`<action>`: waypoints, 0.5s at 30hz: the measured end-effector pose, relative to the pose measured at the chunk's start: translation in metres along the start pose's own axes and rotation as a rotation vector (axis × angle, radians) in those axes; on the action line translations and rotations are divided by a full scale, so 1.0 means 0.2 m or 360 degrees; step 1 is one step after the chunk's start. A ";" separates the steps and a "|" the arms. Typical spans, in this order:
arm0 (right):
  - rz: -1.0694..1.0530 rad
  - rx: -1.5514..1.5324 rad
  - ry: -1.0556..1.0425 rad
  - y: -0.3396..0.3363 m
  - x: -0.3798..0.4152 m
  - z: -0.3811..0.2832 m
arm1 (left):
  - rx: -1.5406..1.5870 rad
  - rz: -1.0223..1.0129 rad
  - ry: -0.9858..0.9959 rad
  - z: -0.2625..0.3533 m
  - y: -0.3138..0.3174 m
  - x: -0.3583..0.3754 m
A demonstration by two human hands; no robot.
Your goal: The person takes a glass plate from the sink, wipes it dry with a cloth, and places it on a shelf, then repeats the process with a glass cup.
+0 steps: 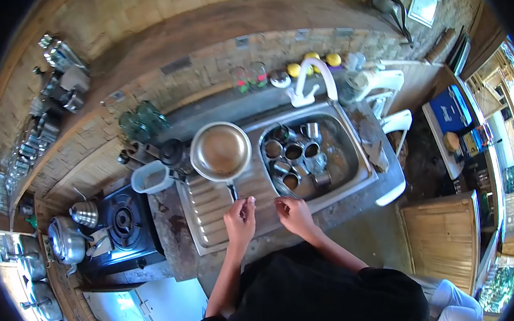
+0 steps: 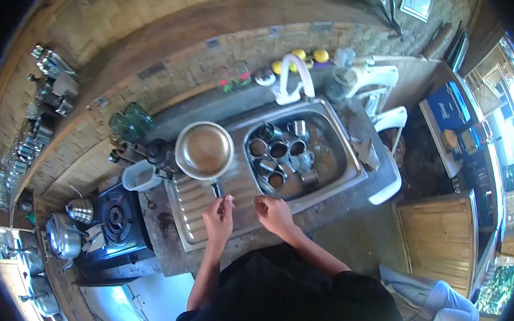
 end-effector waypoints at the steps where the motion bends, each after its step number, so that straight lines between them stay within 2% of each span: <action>1: 0.0028 0.0052 0.0017 -0.09 0.06 0.07 | 0.0020 -0.0021 0.0029 -0.03 0.10 0.06; 3: 0.0063 0.0112 0.0194 -0.28 0.15 0.21 | 0.0060 -0.0053 0.0099 -0.04 0.26 0.17; 5: 0.0175 0.0223 0.0182 -0.46 0.17 0.29 | -0.0043 -0.0190 -0.0043 -0.03 0.40 0.23; 7: 0.0157 0.0193 0.0310 -0.59 0.14 0.40 | -0.0160 -0.0191 -0.0078 -0.03 0.52 0.24; 9: 0.0102 0.0302 0.0292 -0.66 0.07 0.49 | -0.0331 -0.0115 -0.0101 0.00 0.61 0.22; 11: -0.0046 0.0370 0.0214 -0.64 0.02 0.51 | -0.0455 0.0006 -0.0117 -0.02 0.70 0.19; 15: -0.0455 0.0317 -0.0021 -0.34 -0.08 0.51 | -0.0627 0.0152 -0.0425 -0.06 0.76 0.15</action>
Point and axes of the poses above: each hand's wrist, its own x-axis away from the middle knuckle, its own y-axis out of the palm, z = x × y, the point moved 9 cm from there along -x, towards the middle knuckle, and after that the axes turned 13 degrees about -x, right-handed, at the moved point
